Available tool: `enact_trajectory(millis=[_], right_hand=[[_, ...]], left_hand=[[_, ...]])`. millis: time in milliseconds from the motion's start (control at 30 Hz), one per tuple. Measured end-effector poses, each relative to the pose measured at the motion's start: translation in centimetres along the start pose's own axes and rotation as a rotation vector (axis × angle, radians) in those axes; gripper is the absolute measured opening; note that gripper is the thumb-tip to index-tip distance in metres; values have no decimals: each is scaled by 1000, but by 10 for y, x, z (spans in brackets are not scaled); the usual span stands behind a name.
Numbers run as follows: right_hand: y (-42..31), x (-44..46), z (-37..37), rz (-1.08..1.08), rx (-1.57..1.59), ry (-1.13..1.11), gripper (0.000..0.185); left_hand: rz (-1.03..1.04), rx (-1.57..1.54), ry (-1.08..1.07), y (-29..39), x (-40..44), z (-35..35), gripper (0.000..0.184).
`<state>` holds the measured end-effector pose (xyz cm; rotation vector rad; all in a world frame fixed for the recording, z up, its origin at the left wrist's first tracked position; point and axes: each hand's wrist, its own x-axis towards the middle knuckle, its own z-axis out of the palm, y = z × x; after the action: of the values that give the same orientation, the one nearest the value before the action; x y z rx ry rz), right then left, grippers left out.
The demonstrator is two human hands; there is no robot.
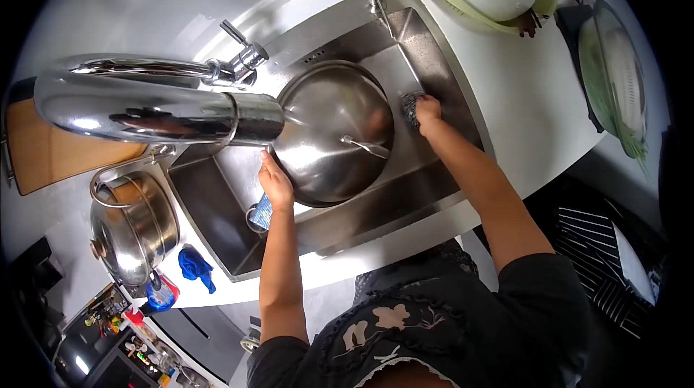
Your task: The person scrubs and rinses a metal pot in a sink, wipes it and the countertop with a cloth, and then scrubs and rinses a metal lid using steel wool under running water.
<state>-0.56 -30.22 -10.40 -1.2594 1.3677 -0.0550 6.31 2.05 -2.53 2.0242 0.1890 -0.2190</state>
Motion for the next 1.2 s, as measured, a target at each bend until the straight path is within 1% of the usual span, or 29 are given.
enact_trajectory(millis=[100,167,200,233,267,300,333,367,400,500,533,567,600,667,733,767,800,833,867,900,933,967,1000,1033,1067,1100,1133,1200], right_hand=[[4,15,-12,-124,-305,185,26],[20,12,-6,-415,-195,208,25],[8,-13,-1,-360,223,-75,22],[13,-15,10,-477,178,-194,21],[20,-15,25,-644,159,-383,22],[-14,-46,20,-977,-128,-430,22],[-19,-48,29,-902,-138,-458,24],[-20,-36,41,-851,-133,-446,24],[-22,-22,54,-805,-129,-433,25],[-69,-48,83,-1029,-337,-619,27],[-85,-78,81,-1200,-467,-670,30],[-82,-101,84,-1419,-608,-582,32],[-76,-126,81,-1495,-669,-505,34],[-76,-164,61,-1706,-824,-612,33],[-84,-154,59,-1615,-788,-541,33],[-89,-144,60,-1563,-764,-508,33],[-86,-105,75,-1285,-584,-528,32],[-101,-85,76,-986,-640,-528,31],[-99,-68,85,-916,-708,-440,30],[-96,-79,89,-1124,-664,-429,31],[-89,-98,91,-1334,-621,-423,31],[-95,-139,79,-1317,-862,-505,33],[-71,-154,80,-1555,-804,-489,37],[-58,-178,70,-1624,-880,-511,41],[-44,-193,55,-1663,-857,-619,45],[-23,-197,46,-1774,-942,-625,47],[2,-190,39,-1893,-915,-642,45],[2,-175,32,-1979,-910,-683,42]], left_hand=[[10,-2,27,3,-3,-4,61],[-31,-112,41,13,-8,0,59],[-51,-169,55,16,-8,2,59],[-79,-134,31,16,-7,1,59],[-82,-137,30,14,-4,2,59],[-86,-141,30,10,-2,6,59],[-94,-141,27,11,-2,8,59],[-67,-144,66,12,-3,11,59],[-73,-132,47,17,-5,14,60],[-90,-114,-15,20,-5,10,62],[-113,-143,-12,24,-6,11,62],[-136,-171,-16,32,-7,13,61],[-148,-206,-21,39,-5,15,61],[-111,-242,-76,40,-1,17,61],[-73,-234,-119,40,-3,15,61],[-104,-203,-79,39,-4,13,60],[-130,-183,-30,38,-4,16,59],[-158,-161,19,37,-6,20,58],[-188,-127,61,36,-9,19,58],[-165,-132,42,49,-14,19,57],[-197,-251,17,52,-12,22,56],[-239,-360,-11,53,-11,23,54],[-277,-466,-41,52,-10,21,53],[-343,-612,-159,41,-4,15,51],[-400,-595,-157,46,-4,12,51],[-454,-578,-158,56,-4,10,52],[-507,-564,-160,62,-3,10,53],[-424,-510,-218,52,-2,8,53]])
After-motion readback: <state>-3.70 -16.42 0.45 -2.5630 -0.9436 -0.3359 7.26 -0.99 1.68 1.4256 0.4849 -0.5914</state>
